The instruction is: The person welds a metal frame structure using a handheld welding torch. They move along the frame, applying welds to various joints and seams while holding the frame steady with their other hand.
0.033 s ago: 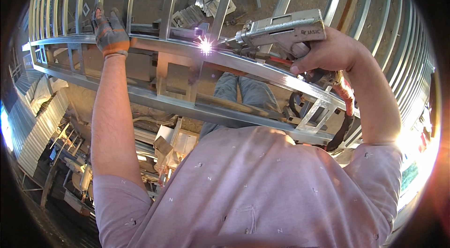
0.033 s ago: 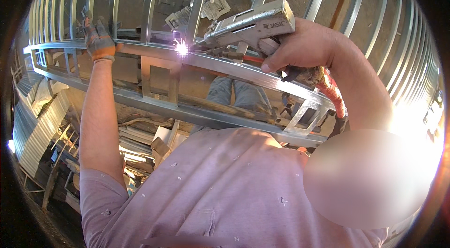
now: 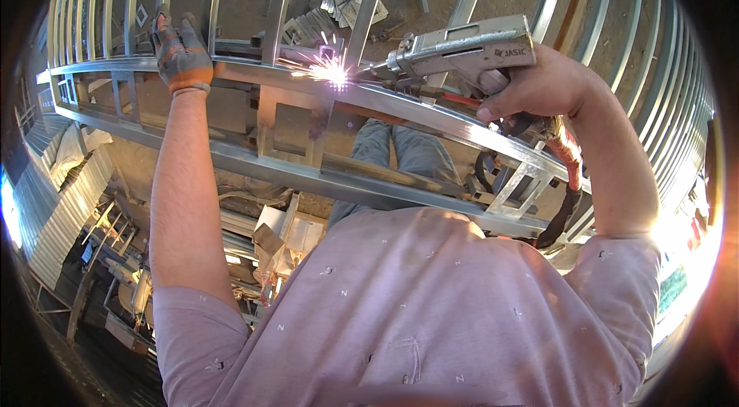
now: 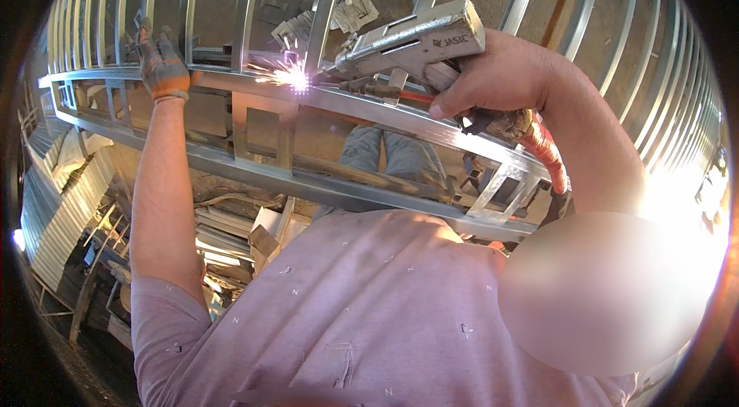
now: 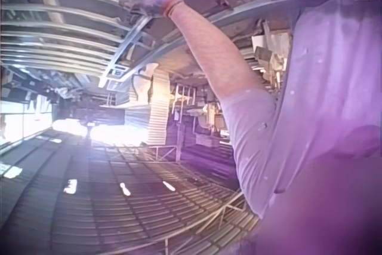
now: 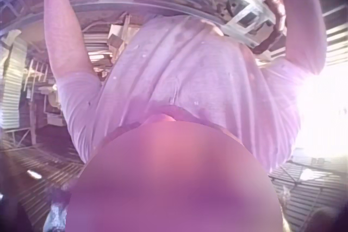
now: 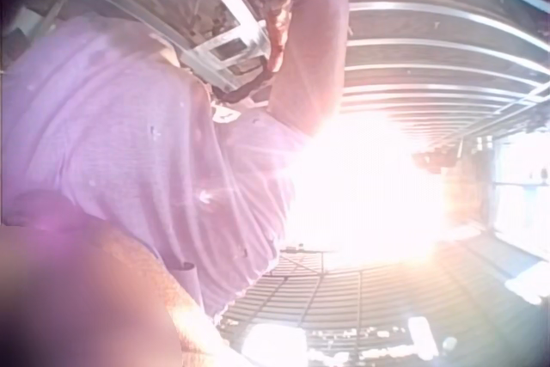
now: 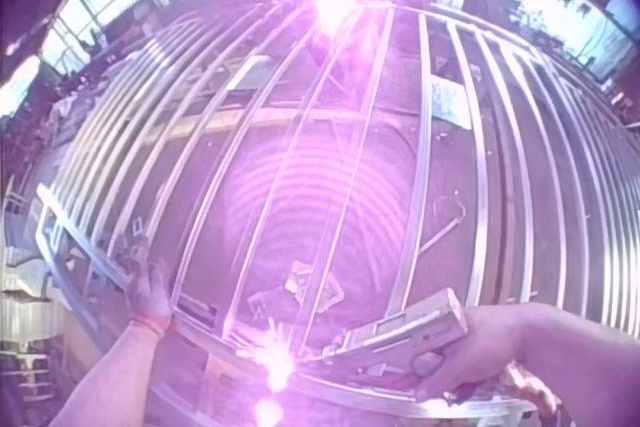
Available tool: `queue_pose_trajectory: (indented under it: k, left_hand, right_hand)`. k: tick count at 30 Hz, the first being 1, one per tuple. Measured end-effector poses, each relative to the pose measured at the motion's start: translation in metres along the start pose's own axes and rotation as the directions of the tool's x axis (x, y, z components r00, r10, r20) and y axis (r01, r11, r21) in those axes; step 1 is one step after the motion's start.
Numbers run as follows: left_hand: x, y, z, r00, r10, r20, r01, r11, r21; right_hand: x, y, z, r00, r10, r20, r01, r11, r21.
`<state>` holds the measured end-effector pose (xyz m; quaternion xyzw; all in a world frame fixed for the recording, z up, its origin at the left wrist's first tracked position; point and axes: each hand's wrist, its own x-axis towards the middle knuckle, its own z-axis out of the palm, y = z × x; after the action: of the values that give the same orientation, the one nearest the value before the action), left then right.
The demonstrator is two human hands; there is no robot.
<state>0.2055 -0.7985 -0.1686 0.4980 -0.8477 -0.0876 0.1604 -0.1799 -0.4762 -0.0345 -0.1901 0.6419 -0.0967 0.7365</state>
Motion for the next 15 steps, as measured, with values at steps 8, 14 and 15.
queue_pose_trajectory:
  k: [8,14,15]
  left_hand:
    - [0.003,-0.011,0.003,0.99,0.143,-0.013,-0.141,0.984,0.105]
    - [0.001,-0.012,0.005,0.995,0.095,-0.033,-0.092,0.992,0.082]
    - [0.001,-0.014,0.004,0.987,0.154,0.04,-0.159,0.95,0.269]
  right_hand:
    - [-0.001,0.001,0.001,0.998,-0.067,-0.003,0.067,0.998,0.016]
    - [-0.001,0.003,0.001,0.994,-0.112,-0.005,0.112,0.994,-0.012]
    - [-0.001,0.003,0.001,0.99,-0.14,-0.001,0.14,0.99,0.01]
